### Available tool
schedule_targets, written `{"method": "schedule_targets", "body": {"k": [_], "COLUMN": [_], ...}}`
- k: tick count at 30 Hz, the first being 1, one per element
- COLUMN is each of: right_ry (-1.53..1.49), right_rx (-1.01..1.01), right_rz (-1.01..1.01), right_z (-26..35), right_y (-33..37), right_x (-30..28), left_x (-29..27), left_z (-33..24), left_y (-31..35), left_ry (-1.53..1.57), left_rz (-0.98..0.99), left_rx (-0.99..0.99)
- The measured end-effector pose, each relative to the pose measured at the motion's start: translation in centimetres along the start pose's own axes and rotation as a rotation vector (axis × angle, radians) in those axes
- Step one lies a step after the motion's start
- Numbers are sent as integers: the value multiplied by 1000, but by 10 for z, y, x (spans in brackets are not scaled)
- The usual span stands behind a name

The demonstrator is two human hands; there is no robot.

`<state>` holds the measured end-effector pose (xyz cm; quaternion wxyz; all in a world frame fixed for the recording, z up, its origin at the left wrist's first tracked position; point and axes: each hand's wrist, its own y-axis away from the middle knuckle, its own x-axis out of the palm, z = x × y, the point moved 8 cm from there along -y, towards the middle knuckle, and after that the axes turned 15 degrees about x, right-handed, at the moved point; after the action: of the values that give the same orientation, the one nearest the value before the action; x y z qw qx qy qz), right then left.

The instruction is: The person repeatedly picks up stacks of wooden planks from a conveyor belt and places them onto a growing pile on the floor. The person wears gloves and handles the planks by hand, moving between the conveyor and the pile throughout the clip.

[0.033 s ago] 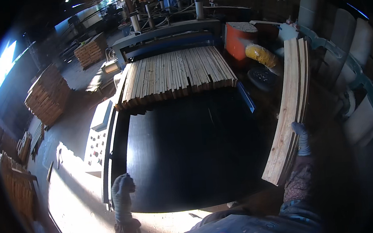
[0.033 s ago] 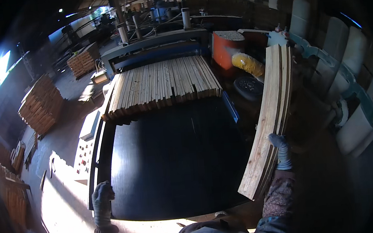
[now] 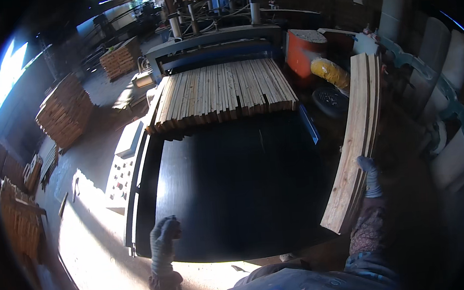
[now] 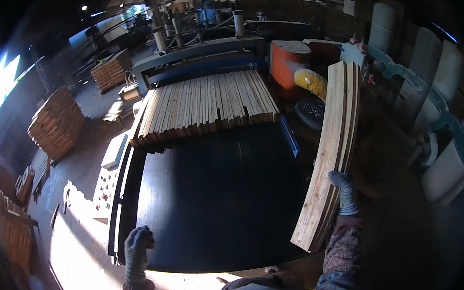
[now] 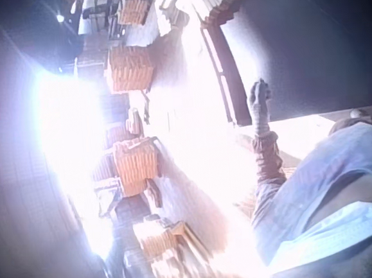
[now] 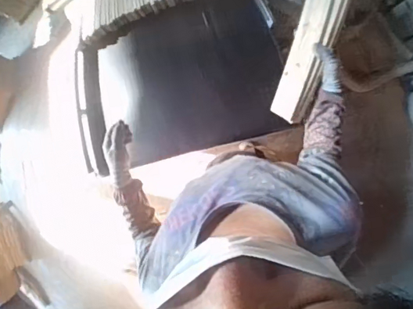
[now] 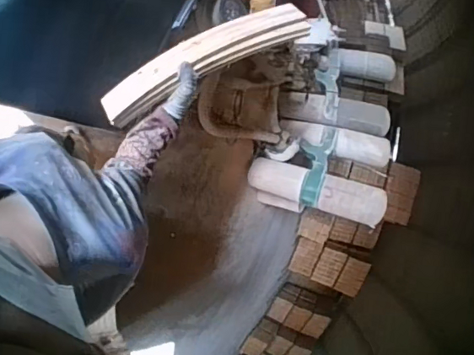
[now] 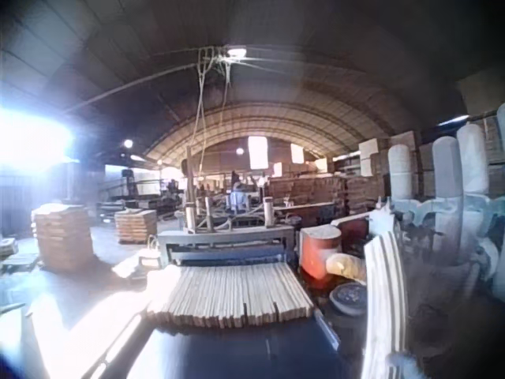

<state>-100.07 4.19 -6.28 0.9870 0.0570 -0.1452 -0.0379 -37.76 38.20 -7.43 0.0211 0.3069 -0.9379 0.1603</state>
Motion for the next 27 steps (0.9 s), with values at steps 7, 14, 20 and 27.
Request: {"method": "schedule_targets", "body": {"k": [7,14,20,27], "right_ry": [458,403,274,254], "right_rx": [78,502,601,553], "right_rz": [545,835,1182,1557], "right_z": [-107,-151,-163,-172], "right_y": [19,146,274,443], "right_x": [176,252,305,317], "left_x": [280,279,211,127], "left_z": [37,51,-3,-63], "left_y": [94,158,233,352], "left_ry": [17,264,204,73], "left_rz": [407,149,-120,-364], "left_rx": [-133,-221,-172,102]}}
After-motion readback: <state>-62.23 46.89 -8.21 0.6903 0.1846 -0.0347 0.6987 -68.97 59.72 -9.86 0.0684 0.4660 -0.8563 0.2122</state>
